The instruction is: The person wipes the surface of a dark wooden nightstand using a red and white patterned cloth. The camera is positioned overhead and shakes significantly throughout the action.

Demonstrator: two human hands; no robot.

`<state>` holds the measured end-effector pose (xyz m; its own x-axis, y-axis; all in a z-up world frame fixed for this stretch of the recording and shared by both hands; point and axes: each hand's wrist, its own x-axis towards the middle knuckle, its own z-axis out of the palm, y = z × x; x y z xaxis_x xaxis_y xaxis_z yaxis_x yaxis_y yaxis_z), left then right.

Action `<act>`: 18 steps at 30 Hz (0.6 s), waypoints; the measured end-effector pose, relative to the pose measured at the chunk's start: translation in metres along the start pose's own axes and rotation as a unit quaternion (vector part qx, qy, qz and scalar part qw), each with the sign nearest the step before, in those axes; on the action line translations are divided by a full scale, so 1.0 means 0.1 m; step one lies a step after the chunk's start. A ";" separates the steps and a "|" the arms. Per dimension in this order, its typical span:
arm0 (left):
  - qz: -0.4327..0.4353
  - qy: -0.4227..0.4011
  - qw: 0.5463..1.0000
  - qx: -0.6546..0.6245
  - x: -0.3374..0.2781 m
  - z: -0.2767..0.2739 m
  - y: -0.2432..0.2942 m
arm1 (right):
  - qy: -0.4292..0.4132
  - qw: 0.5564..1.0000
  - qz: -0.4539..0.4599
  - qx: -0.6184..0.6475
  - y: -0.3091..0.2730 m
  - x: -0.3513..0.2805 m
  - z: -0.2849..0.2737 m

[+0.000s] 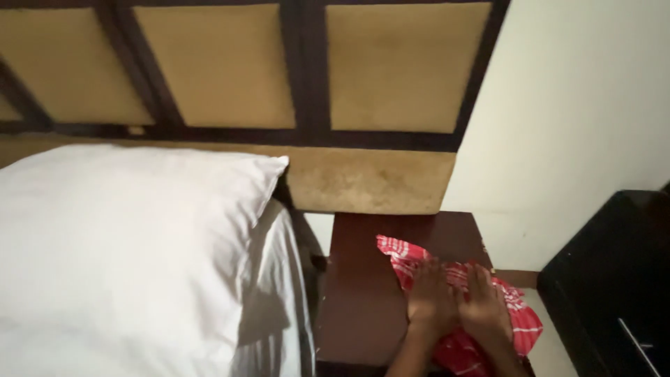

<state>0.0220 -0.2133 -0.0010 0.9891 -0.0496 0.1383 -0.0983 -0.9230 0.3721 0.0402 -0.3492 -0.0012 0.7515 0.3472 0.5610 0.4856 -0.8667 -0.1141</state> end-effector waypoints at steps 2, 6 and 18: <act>-0.001 0.012 1.000 0.018 -0.13 0.06 -0.02 | -0.007 1.000 -0.017 0.007 0.00 -0.13 0.05; -0.005 0.000 1.000 0.009 -0.39 -0.13 -0.03 | -0.044 0.995 0.047 0.074 -0.32 -0.19 -0.21; -0.081 0.012 0.996 -0.033 -1.18 -0.68 -0.71 | 0.095 0.990 -0.106 -0.010 -1.25 -0.29 0.14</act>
<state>-0.0949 -0.1162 0.0190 0.9897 0.1084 0.0939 0.0549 -0.8911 0.4504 -0.0359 -0.2460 -0.0147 0.5362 0.4498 0.7142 0.6122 -0.7898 0.0377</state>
